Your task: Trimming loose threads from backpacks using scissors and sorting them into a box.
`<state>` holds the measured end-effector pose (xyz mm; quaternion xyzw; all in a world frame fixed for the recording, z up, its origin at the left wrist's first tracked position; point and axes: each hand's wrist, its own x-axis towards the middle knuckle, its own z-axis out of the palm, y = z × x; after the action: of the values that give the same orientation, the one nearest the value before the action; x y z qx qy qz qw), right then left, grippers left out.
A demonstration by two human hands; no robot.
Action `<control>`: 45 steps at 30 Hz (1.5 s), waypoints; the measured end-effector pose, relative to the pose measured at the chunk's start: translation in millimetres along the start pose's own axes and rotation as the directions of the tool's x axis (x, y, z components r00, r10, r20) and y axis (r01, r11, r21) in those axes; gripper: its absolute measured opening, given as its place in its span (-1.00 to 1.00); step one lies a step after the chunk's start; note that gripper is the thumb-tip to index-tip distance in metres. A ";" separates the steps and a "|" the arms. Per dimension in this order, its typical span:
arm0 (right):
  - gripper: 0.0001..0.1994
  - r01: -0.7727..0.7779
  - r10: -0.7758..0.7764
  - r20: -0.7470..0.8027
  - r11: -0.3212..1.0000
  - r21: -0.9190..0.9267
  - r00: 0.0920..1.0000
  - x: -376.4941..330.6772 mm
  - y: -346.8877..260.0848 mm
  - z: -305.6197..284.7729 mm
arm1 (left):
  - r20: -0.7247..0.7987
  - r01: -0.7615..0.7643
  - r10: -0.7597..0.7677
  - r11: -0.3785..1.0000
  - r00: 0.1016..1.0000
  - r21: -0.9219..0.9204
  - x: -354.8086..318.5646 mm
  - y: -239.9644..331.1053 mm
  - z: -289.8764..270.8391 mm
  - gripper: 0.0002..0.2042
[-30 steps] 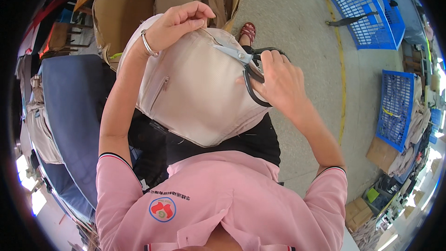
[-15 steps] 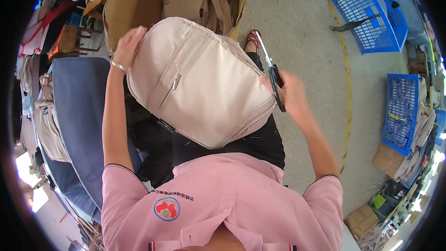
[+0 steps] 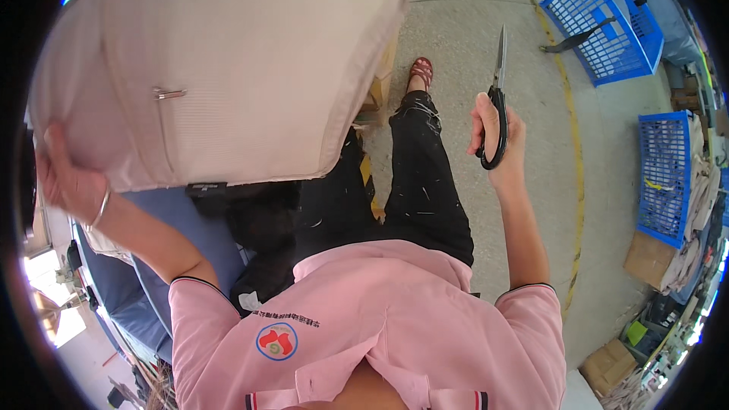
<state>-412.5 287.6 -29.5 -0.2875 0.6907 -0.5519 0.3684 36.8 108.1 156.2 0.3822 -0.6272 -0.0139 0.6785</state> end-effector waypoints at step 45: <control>-0.53 -0.279 0.318 0.135 0.928 -0.246 0.938 -43.9 119.1 38.9 | -0.502 0.793 -0.614 0.468 0.609 0.390 -56.0 -233.9 -428.2 -0.34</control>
<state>-354.5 328.4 -141.8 -0.2650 0.7494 -0.3810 0.4722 501.6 185.2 17.6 0.7921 -0.2744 -0.0476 0.5432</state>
